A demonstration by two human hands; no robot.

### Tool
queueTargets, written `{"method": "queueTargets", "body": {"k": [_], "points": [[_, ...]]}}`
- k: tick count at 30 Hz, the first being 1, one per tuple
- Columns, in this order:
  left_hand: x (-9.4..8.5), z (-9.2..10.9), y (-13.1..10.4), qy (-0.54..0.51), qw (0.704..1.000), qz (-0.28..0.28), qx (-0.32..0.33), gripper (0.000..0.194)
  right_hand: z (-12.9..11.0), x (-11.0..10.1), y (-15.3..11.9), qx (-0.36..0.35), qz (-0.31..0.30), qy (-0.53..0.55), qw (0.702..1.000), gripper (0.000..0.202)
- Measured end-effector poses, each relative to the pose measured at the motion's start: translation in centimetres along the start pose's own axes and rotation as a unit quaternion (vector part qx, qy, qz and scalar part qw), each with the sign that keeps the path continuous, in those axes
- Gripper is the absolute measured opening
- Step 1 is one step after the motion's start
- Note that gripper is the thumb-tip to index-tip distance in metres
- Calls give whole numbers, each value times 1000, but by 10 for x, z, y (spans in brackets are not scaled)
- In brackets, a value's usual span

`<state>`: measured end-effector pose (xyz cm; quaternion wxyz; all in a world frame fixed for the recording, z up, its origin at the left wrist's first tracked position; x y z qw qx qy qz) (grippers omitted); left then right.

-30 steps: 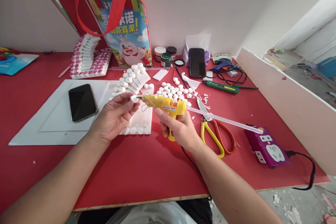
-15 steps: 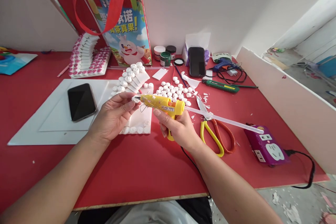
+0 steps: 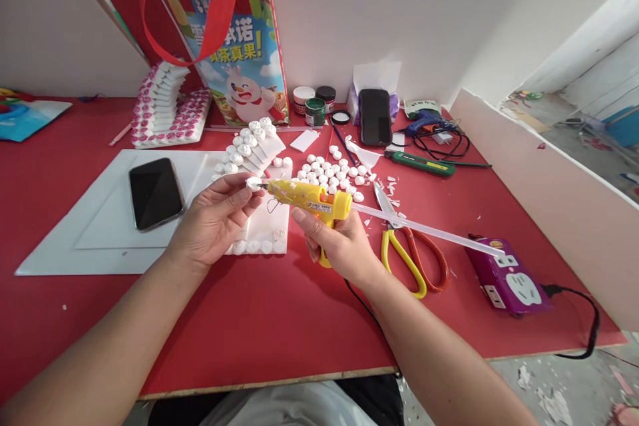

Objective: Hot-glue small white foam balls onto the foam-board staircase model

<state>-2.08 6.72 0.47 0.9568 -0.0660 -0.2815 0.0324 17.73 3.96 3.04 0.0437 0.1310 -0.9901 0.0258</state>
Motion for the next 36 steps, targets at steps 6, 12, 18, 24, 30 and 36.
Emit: {"method": "queueTargets", "body": {"k": [6, 12, 18, 24, 30, 36], "points": [[-1, -1, -1, 0, 1000, -2, -12, 35, 1, -1, 0, -1, 4, 5, 1000, 49], [0, -2, 0, -7, 1000, -6, -16, 38, 2, -1, -1, -8, -3, 12, 1000, 48], [2, -2, -1, -4, 1000, -10, -16, 39, 3, -2, -1, -8, -4, 14, 1000, 48], [0, -2, -1, -10, 1000, -17, -4, 36, 3, -2, 1, -9, 4, 16, 1000, 46], [-3, -1, 1, -25, 1000, -11, 0, 33, 3, -2, 0, -8, 2, 11, 1000, 44], [-1, 0, 1, -30, 1000, -5, 2, 32, 2, -2, -1, -11, 0, 12, 1000, 44]]}}
Point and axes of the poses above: each hand's wrist, its own y-axis towards the middle knuckle, its own x-axis out of the palm, z = x × y, the point moved 4 cm from there along y, towards the middle knuckle, and after that the axes turned 1 degree about -z, right-handed, at the moved point
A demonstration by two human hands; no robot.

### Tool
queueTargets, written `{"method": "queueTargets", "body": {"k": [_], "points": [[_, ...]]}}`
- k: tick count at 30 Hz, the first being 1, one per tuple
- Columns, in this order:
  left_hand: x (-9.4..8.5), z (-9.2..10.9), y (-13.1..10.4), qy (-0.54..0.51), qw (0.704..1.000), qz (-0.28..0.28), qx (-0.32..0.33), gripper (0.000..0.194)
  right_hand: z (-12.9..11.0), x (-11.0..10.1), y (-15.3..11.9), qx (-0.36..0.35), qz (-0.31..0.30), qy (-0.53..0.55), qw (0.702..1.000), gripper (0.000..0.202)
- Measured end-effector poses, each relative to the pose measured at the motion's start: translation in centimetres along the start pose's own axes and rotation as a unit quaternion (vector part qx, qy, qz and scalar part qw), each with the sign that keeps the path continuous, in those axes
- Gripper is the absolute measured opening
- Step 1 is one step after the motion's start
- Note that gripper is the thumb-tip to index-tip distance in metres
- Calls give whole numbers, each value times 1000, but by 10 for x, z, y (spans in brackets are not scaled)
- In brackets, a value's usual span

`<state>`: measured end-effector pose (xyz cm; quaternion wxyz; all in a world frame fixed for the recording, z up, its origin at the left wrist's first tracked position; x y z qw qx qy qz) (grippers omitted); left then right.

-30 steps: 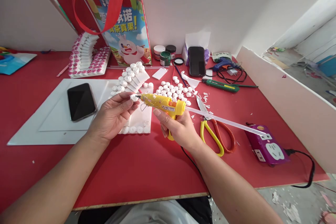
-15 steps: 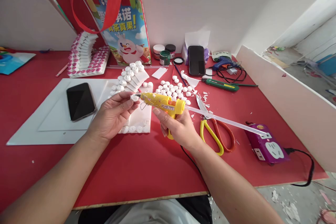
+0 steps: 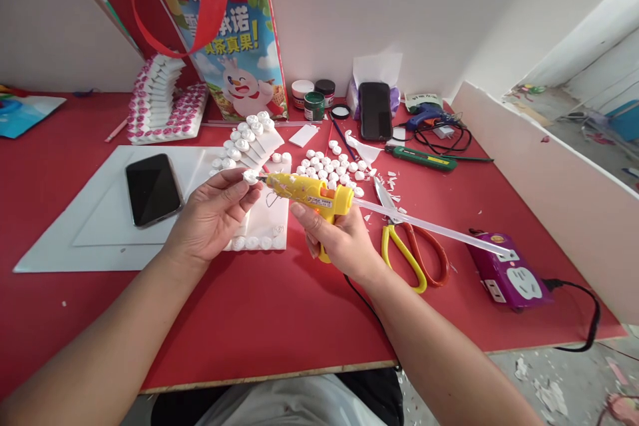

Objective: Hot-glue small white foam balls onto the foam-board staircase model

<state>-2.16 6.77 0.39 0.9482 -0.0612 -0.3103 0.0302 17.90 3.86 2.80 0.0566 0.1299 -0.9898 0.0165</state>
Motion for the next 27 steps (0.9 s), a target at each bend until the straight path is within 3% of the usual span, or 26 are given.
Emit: {"method": "queueTargets", "body": {"k": [12, 16, 18, 22, 24, 27], "points": [[1, 4, -1, 41, 999, 17, 29, 32, -4, 2, 0, 6, -9, -10, 1000, 48], [-2, 14, -4, 155, 985, -2, 82, 25, -8, -2, 2, -17, 11, 15, 1000, 48], [-2, 19, -6, 284, 951, -46, 115, 20, -10, -7, 3, -31, 43, 37, 998, 47], [3, 21, -12, 516, 827, -153, 163, 11, -11, -16, 7, -39, 98, 75, 992, 47], [6, 20, -13, 571, 780, -196, 165, 14, -11, -16, 8, -32, 100, 79, 991, 47], [14, 17, -13, 600, 737, -258, 173, 17, -11, -15, 7, -23, 88, 71, 993, 48]]}}
Point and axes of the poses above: each hand's wrist, its own y-axis towards the middle knuckle, its own x-axis out of the palm, z = x × y, the point moved 4 cm from there along y, towards the middle knuckle, and after that the axes turned 1 degree about -z, right-handed, at the moved point
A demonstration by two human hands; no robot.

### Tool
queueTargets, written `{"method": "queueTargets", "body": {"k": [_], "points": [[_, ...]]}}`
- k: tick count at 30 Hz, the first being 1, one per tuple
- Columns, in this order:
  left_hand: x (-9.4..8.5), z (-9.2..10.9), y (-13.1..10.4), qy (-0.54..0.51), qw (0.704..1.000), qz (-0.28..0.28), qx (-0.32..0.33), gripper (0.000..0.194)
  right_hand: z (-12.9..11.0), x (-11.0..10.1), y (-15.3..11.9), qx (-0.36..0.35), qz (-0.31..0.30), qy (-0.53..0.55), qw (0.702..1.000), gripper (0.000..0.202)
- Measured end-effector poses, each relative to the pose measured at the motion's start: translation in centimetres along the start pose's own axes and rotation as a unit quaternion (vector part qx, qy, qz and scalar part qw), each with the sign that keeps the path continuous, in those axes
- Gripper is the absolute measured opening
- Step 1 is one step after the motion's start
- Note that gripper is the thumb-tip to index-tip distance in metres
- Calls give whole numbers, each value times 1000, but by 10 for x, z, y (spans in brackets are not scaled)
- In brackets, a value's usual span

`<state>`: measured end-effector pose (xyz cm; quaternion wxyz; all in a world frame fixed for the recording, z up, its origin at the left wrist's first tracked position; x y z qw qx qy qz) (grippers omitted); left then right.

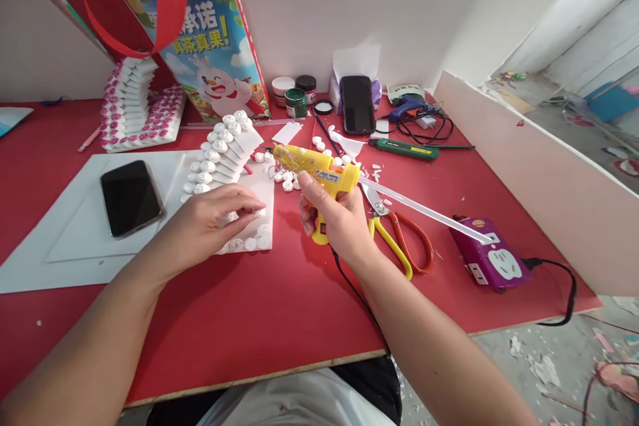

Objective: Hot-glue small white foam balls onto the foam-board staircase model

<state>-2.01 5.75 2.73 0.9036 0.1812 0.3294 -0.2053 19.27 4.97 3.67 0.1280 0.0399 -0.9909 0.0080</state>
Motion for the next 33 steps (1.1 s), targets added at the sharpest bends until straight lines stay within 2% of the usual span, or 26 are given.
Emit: {"method": "queueTargets", "body": {"k": [5, 14, 18, 25, 33], "points": [[6, 2, 6, 61, 995, -59, 43, 22, 1, 0, -2, 4, -6, -16, 1000, 48], [10, -4, 7, 96, 989, -94, 67, 20, 2, -1, -2, 0, -17, -17, 1000, 45], [13, -5, 4, 113, 986, -86, 86, 22, 3, -1, -2, 1, -17, -20, 1000, 44], [14, -6, 0, 122, 984, -68, 113, 38, 2, 0, -1, 1, -15, -20, 1000, 46], [12, -3, 1, 72, 990, -55, 109, 41, 6, -2, -2, 7, -18, -31, 999, 48]]}}
Point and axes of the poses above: each hand's wrist, its own y-axis towards the middle knuckle, its own x-axis out of the palm, z = x × y, the point moved 4 cm from there along y, towards the middle knuckle, and after that the axes turned 1 degree about -z, right-handed, at the moved point
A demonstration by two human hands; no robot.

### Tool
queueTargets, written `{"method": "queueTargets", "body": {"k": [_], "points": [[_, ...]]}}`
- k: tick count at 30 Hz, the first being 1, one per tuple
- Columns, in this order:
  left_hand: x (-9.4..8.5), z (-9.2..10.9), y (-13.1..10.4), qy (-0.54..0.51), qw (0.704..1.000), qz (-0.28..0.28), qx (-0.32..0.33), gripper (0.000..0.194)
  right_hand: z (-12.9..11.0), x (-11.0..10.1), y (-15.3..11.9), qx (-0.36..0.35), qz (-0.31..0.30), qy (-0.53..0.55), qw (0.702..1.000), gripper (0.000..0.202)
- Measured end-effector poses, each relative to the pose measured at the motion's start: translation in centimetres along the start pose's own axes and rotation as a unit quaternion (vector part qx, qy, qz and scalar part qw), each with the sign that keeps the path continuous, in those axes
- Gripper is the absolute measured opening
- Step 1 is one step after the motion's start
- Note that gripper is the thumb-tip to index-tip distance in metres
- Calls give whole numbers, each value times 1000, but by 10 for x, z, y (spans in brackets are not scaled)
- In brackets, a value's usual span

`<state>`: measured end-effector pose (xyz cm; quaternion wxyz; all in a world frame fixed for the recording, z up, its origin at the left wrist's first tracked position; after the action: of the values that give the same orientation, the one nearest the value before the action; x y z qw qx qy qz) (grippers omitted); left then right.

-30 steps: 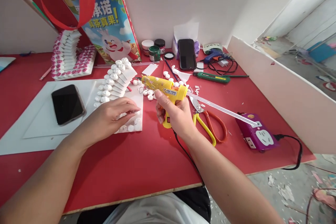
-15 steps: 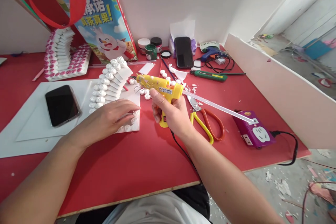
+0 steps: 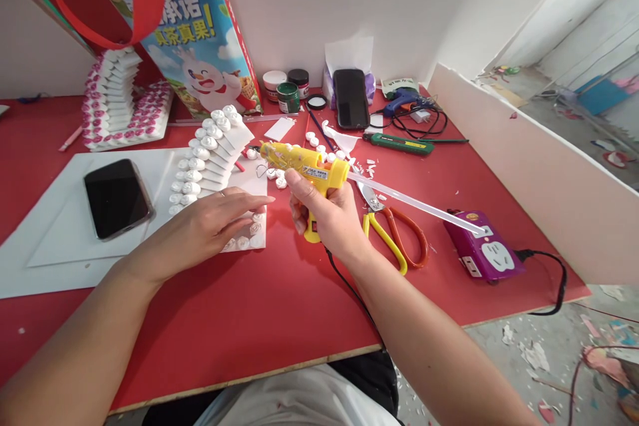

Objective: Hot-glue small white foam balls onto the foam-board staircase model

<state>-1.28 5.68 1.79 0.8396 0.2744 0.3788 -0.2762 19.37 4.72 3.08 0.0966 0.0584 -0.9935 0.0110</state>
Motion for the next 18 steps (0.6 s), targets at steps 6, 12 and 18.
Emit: {"method": "queueTargets", "body": {"k": [6, 12, 18], "points": [[0, -3, 1, -22, 1000, -1, -9, 39, -1, 1, 0, 4, -3, -2, 1000, 47], [-1, -4, -3, -35, 998, 3, -43, 37, 0, 2, 0, 5, 1, -7, 1000, 50], [-6, -3, -1, -41, 997, 30, -58, 23, -1, 1, 1, 0, 3, -12, 1000, 50]]}}
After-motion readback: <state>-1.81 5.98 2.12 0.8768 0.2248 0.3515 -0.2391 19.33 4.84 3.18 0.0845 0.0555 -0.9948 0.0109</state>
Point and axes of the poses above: each hand's wrist, its own y-axis towards the middle knuckle, its own x-axis out of the palm, z = x × y, the point moved 4 cm from there along y, towards the middle knuckle, and after that the axes turned 1 degree about -z, right-handed, at the moved point
